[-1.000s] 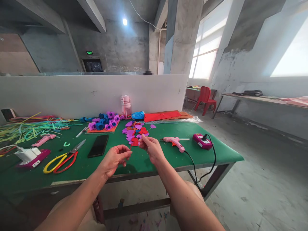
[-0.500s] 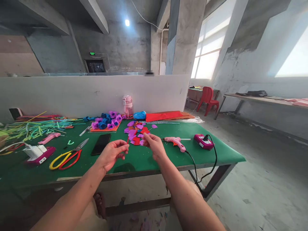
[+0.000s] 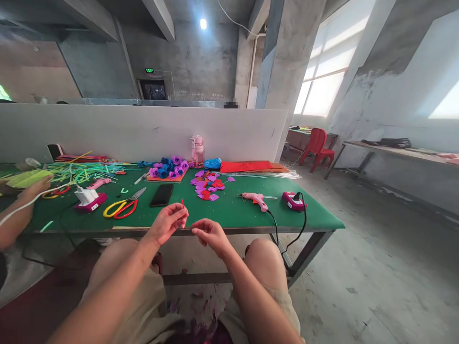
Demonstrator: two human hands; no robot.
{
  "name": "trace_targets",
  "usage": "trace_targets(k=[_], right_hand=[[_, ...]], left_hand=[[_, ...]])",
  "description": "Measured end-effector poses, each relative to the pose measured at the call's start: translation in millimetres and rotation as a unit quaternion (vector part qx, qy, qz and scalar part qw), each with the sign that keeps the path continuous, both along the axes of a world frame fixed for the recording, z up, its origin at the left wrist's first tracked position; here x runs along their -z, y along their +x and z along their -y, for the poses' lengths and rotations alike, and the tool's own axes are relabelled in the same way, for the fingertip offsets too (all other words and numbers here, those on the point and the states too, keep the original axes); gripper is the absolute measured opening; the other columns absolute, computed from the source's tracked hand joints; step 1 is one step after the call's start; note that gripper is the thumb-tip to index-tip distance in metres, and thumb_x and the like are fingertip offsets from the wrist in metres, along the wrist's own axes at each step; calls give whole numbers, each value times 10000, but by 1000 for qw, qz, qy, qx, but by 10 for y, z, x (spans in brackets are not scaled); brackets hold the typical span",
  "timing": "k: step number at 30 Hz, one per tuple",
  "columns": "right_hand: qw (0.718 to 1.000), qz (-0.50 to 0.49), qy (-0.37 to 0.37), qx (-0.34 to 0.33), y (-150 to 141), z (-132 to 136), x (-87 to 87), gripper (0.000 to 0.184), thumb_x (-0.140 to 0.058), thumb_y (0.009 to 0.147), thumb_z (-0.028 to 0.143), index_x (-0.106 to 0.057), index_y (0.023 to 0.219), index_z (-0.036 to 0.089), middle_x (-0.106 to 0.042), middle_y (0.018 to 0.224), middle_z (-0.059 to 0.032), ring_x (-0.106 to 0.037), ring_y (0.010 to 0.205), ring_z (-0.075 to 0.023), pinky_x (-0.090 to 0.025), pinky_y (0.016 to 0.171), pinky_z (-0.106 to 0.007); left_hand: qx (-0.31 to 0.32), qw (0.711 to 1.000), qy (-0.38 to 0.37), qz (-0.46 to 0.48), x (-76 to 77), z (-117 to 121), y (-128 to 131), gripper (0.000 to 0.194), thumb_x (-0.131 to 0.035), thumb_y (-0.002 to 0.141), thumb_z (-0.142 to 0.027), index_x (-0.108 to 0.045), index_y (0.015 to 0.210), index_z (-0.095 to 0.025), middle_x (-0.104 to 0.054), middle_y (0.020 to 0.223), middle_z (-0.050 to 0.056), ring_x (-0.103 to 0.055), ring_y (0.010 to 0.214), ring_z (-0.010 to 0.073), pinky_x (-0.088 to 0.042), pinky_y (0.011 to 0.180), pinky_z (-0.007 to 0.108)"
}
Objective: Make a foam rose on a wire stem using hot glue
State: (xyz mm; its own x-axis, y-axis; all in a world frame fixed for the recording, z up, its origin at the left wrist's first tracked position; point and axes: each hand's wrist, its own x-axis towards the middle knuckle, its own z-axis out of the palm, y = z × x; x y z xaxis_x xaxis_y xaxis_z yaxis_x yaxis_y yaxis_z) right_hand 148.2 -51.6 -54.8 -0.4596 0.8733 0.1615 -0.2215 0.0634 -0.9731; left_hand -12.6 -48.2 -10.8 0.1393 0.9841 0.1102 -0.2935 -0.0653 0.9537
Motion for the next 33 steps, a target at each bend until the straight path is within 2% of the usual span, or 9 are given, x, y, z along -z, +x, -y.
trace_targets(k=[4, 9, 13, 19, 25, 33], right_hand=[[998, 20, -5, -61, 55, 3, 118, 312, -679, 689, 400, -639, 881, 157, -596, 674, 12, -444, 445, -52, -307, 383, -186], [997, 34, -21, -70, 58, -89, 168, 298, -670, 686, 425, -639, 764, 139, -648, 698, -20, -479, 441, -57, -330, 373, -180], [996, 25, -28, -76, -29, -73, 215, 307, -694, 657, 427, -641, 742, 136, -651, 669, -16, -504, 450, -67, -369, 402, -192], [999, -6, -31, -42, -155, -17, 265, 298, -674, 682, 439, -613, 726, 150, -611, 644, 4, -506, 472, -76, -404, 444, -209], [999, -25, -34, 15, -65, -43, 309, 308, -666, 681, 472, -609, 721, 172, -594, 655, 8, -488, 489, -77, -394, 471, -214], [997, -46, -51, 29, -139, -44, 406, 320, -695, 649, 468, -617, 687, 160, -589, 626, 3, -477, 472, -78, -379, 469, -218]], left_hand=[[21, 1000, 3, 9, 167, 74, 42, 261, -707, 665, -329, -547, 748, -140, -589, 668, -11, -518, 514, 60, -445, 490, 197], [-5, 1000, -7, -7, 238, 3, 32, 279, -710, 658, -346, -547, 753, -140, -597, 665, -7, -526, 524, 64, -453, 503, 196], [-4, 1000, -4, -17, 289, -8, -7, 263, -700, 673, -331, -546, 758, -136, -592, 659, -6, -505, 494, 57, -440, 486, 201], [19, 999, -30, -28, 261, -19, -50, 256, -712, 657, -306, -562, 761, -127, -586, 639, -6, -459, 445, 40, -373, 418, 175], [76, 994, -57, -49, 282, -47, 40, 255, -728, 628, -307, -592, 724, -114, -627, 651, 31, -523, 488, 64, -438, 495, 198], [49, 996, -51, -60, 334, -14, 60, 263, -724, 617, -315, -554, 677, -125, -603, 587, 9, -491, 439, 56, -395, 433, 175]])
